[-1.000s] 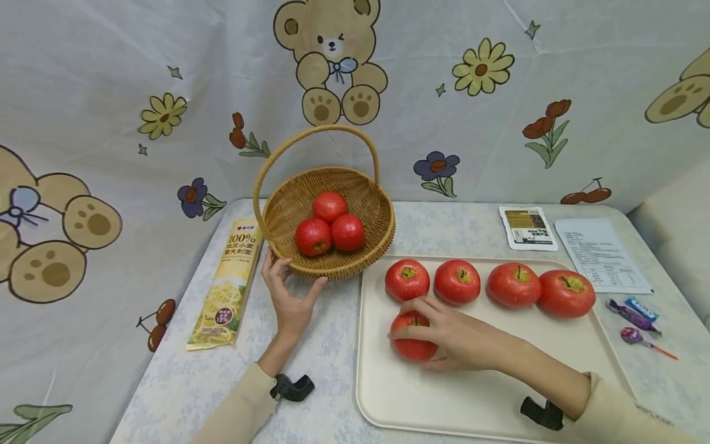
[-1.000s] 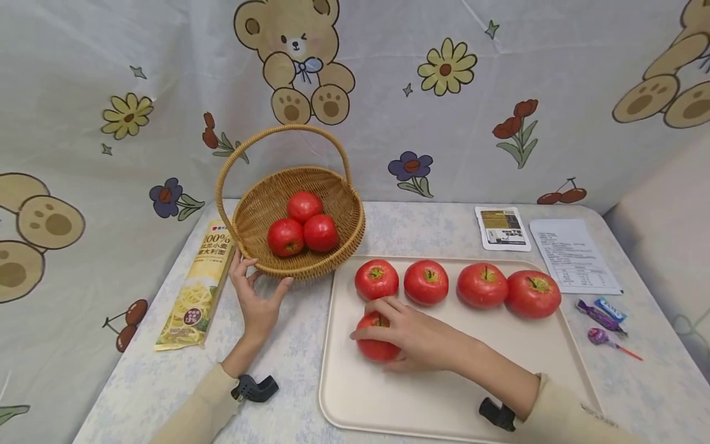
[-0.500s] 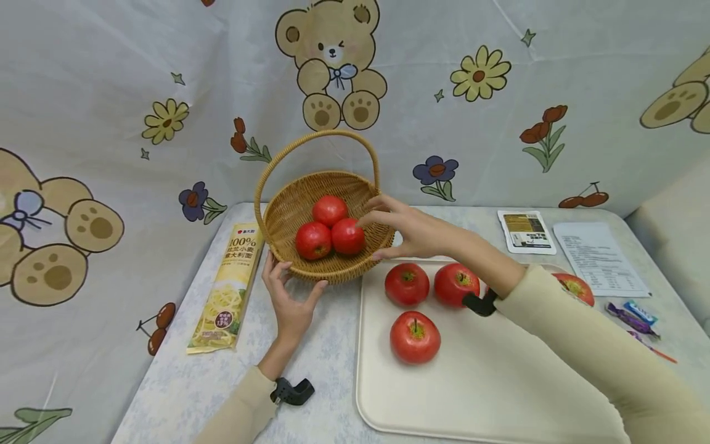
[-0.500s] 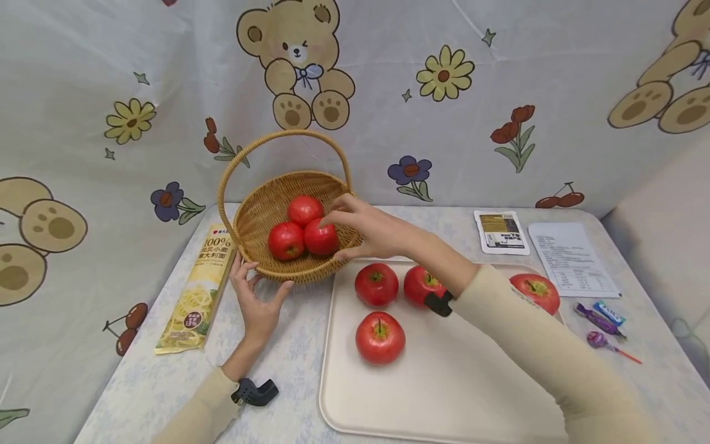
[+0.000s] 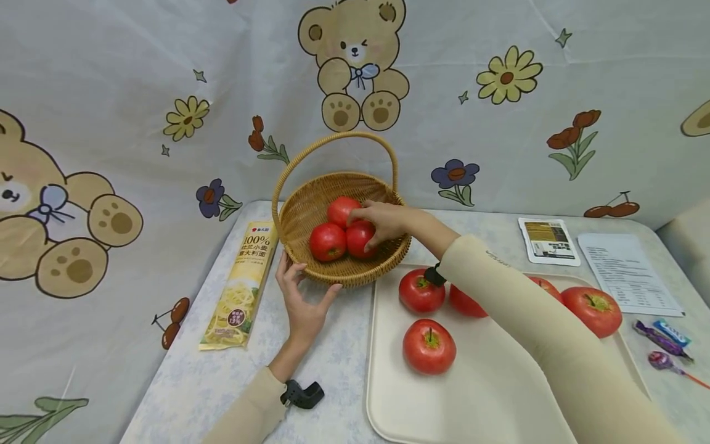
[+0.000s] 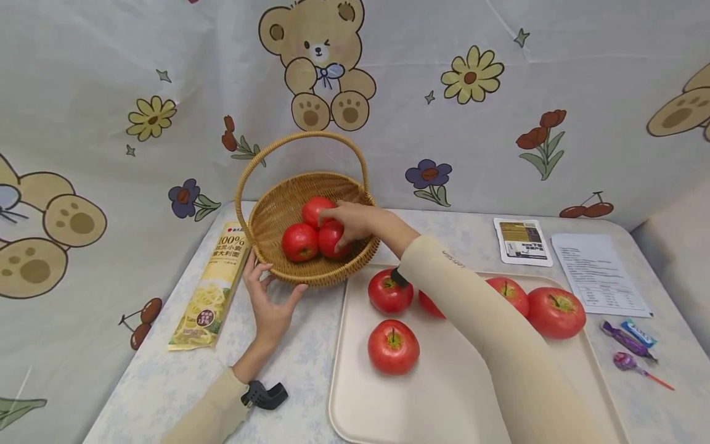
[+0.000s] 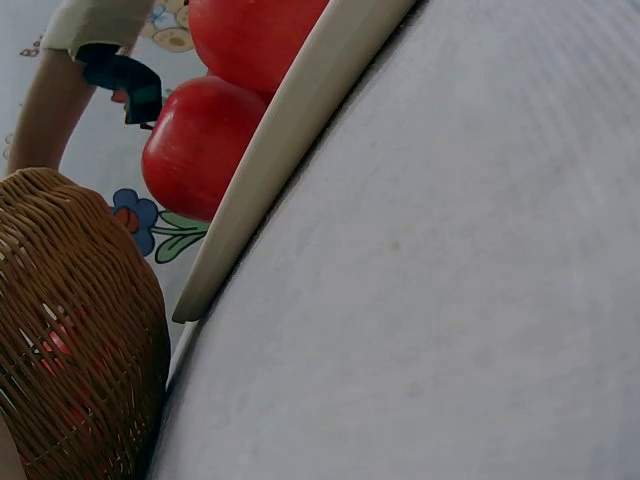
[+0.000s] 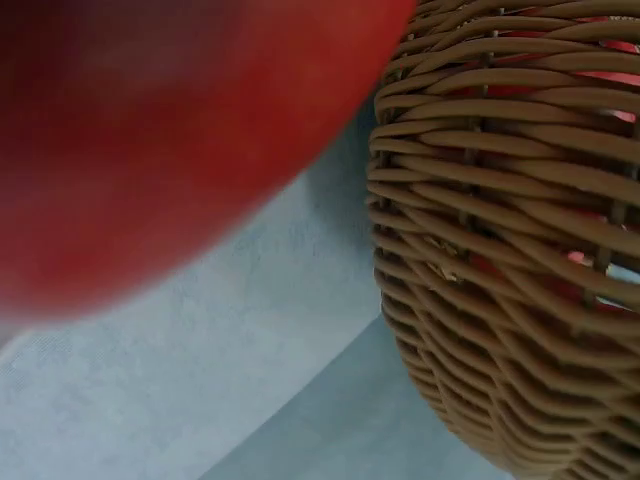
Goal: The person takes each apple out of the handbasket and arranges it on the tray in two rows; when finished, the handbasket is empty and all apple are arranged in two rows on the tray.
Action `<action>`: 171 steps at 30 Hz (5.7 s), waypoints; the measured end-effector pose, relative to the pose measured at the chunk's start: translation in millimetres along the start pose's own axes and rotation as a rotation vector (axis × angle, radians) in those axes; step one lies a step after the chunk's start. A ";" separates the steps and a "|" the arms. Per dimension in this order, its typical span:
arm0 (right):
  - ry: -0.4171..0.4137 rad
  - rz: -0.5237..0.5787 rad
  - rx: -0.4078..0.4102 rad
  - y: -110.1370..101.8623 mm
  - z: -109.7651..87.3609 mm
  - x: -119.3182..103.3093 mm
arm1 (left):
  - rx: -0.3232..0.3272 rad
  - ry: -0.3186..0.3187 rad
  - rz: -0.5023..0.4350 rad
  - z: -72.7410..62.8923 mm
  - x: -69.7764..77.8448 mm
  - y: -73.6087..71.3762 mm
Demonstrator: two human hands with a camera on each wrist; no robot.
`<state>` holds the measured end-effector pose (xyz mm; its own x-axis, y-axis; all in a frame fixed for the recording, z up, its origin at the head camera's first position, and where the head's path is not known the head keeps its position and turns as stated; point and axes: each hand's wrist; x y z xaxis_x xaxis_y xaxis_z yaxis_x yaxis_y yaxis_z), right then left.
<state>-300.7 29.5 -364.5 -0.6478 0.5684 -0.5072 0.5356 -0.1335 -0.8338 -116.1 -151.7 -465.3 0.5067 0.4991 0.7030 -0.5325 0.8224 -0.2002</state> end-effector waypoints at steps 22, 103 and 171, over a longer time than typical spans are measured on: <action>-0.140 0.086 0.243 -8.5 -20.8 -0.6 | -0.010 -0.009 -0.001 1.3 5.9 0.1; -0.126 0.149 0.089 3.9 7.9 -12.6 | -0.006 -0.032 0.016 1.6 7.4 0.3; 0.044 0.352 0.607 93.9 -336.9 27.0 | 0.009 -0.020 0.005 -3.9 9.2 0.1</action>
<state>-85.5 305.7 -383.0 -0.4624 0.4388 -0.7705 0.3043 -0.7376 -0.6028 -108.8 -146.0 -461.5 0.4906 0.4977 0.7152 -0.5412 0.8174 -0.1975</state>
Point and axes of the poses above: each hand's wrist, its own z-axis towards the middle knuckle, its own y-axis out of the palm, x = y × z, and after that the axes turned 8 degrees about z, right-handed
